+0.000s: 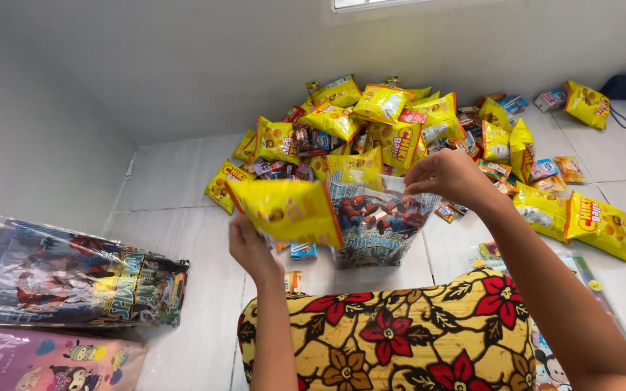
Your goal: Packing individual snack packets into larger themed plastic bags for distribution.
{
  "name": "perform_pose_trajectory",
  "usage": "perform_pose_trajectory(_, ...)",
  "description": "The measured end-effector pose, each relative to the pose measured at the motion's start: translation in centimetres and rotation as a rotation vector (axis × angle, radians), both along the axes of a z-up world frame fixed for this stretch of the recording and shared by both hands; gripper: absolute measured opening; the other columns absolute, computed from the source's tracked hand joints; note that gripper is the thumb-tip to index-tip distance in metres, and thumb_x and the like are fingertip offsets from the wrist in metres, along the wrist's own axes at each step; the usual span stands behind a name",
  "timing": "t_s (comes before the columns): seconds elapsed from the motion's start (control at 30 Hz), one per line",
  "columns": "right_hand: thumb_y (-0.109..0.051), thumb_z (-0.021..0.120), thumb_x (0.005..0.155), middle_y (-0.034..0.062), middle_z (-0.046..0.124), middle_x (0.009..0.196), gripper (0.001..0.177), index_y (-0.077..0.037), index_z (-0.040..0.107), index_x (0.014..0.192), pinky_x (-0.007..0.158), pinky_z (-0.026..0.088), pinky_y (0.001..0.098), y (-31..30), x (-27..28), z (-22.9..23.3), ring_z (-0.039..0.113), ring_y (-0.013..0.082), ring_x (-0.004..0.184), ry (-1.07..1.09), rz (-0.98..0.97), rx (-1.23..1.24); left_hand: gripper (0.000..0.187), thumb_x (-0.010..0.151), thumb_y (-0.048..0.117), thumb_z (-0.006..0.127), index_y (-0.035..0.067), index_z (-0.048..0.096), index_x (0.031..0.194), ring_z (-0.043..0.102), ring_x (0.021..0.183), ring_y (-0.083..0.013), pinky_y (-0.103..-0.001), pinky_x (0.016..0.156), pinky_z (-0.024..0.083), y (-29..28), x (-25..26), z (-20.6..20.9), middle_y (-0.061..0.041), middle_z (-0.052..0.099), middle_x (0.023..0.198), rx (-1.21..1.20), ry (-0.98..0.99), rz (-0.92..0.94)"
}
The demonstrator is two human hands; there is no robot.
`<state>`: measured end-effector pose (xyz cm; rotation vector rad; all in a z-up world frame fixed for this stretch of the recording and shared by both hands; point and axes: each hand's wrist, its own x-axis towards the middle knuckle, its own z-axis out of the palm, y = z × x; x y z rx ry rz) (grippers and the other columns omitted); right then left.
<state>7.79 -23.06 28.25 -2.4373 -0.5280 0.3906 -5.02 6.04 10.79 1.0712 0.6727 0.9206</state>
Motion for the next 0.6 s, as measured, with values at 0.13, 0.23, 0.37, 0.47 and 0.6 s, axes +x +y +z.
perform_pose_trajectory(0.13,-0.007,0.086,0.078,0.0213,0.078,0.109,0.029,-0.005,0.081,0.107,0.102,0.052,0.0566,-0.5,-0.3,-0.1,0.068,0.0417,0.117,-0.059,0.041,-0.031,0.022,0.108,0.036,0.057,0.023,0.066,0.093,0.057,0.074,-0.0030,-0.025,0.078,0.050,-2.8,2.1,11.5,0.006,0.064,0.084,0.234,-0.026,0.024)
perform_pose_trajectory(0.23,-0.010,0.088,0.076,0.0229,0.074,0.119,0.040,-0.005,0.078,0.115,0.104,0.050,0.0602,-1.0,-0.3,-0.8,0.065,0.0449,0.122,-0.059,0.066,-0.026,0.025,0.106,0.042,0.060,0.020,0.067,0.094,0.063,0.081,-0.0084,-0.023,0.077,0.052,-4.9,4.6,14.8,0.001,0.061,0.088,0.582,-0.178,0.034)
perform_pose_trajectory(0.37,-0.015,0.088,0.076,0.0226,0.072,0.121,0.044,-0.005,0.076,0.117,0.103,0.050,0.0623,-2.0,-0.6,-1.0,0.064,0.0459,0.122,-0.083,0.072,0.020,0.025,0.107,0.033,0.059,0.014,0.070,0.098,0.062,0.077,-0.0105,-0.025,0.068,0.054,-7.4,7.2,16.0,0.001,0.058,0.087,0.900,-0.222,0.034)
perform_pose_trajectory(0.47,-0.020,0.086,0.078,0.0207,0.073,0.120,0.043,-0.006,0.076,0.118,0.101,0.052,0.0591,-3.6,0.3,-2.1,0.065,0.0438,0.120,-0.087,0.074,0.048,0.023,0.106,0.032,0.062,0.012,0.072,0.099,0.064,0.077,-0.0130,-0.024,0.065,0.055,-7.5,8.0,14.9,-0.001,0.060,0.087,1.019,-0.234,-0.005)
perform_pose_trajectory(0.6,-0.022,0.084,0.082,0.0197,0.075,0.116,0.040,-0.006,0.076,0.118,0.098,0.054,0.0550,-5.1,0.9,-2.7,0.068,0.0423,0.115,-0.106,0.056,0.082,0.021,0.106,0.030,0.063,0.014,0.075,0.103,0.068,0.081,-0.0156,-0.027,0.066,0.056,-6.3,8.1,13.4,0.000,0.064,0.091,1.124,-0.227,-0.017)
